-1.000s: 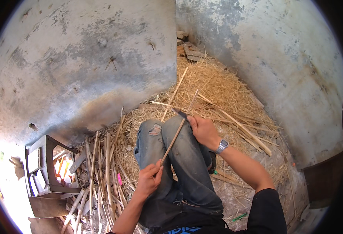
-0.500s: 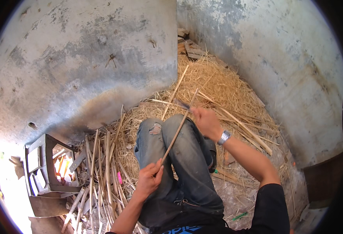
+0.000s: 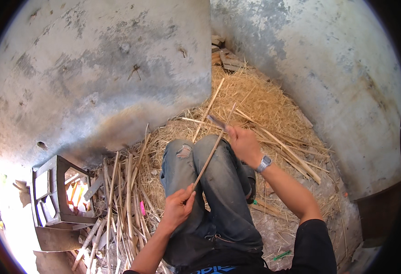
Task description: The person whittles a long piece of wood using a small knife, shaving off thin strips and smoothing the surface while sitting on the floor.
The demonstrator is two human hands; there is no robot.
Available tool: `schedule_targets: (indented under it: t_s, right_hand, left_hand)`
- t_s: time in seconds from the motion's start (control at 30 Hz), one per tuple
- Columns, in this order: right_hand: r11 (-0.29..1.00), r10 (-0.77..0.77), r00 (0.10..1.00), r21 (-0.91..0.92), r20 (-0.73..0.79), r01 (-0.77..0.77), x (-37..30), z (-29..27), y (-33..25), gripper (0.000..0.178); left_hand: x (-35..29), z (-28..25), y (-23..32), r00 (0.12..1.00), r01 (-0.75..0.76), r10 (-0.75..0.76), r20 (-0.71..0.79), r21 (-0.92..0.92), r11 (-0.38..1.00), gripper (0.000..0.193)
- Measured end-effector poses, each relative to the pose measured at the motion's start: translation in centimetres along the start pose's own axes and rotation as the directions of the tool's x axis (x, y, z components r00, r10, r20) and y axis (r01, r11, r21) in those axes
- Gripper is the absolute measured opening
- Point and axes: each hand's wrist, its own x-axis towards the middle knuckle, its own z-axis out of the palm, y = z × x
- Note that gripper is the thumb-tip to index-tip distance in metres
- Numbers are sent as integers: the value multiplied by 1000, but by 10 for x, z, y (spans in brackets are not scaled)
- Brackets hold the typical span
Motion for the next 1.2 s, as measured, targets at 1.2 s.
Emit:
schedule_targets:
  t_s: [1.2]
  right_hand:
    - [975, -122, 988, -172, 91, 137, -16, 3, 3, 47]
  left_hand:
    - [12, 29, 2, 994, -77, 102, -49, 361, 929, 38]
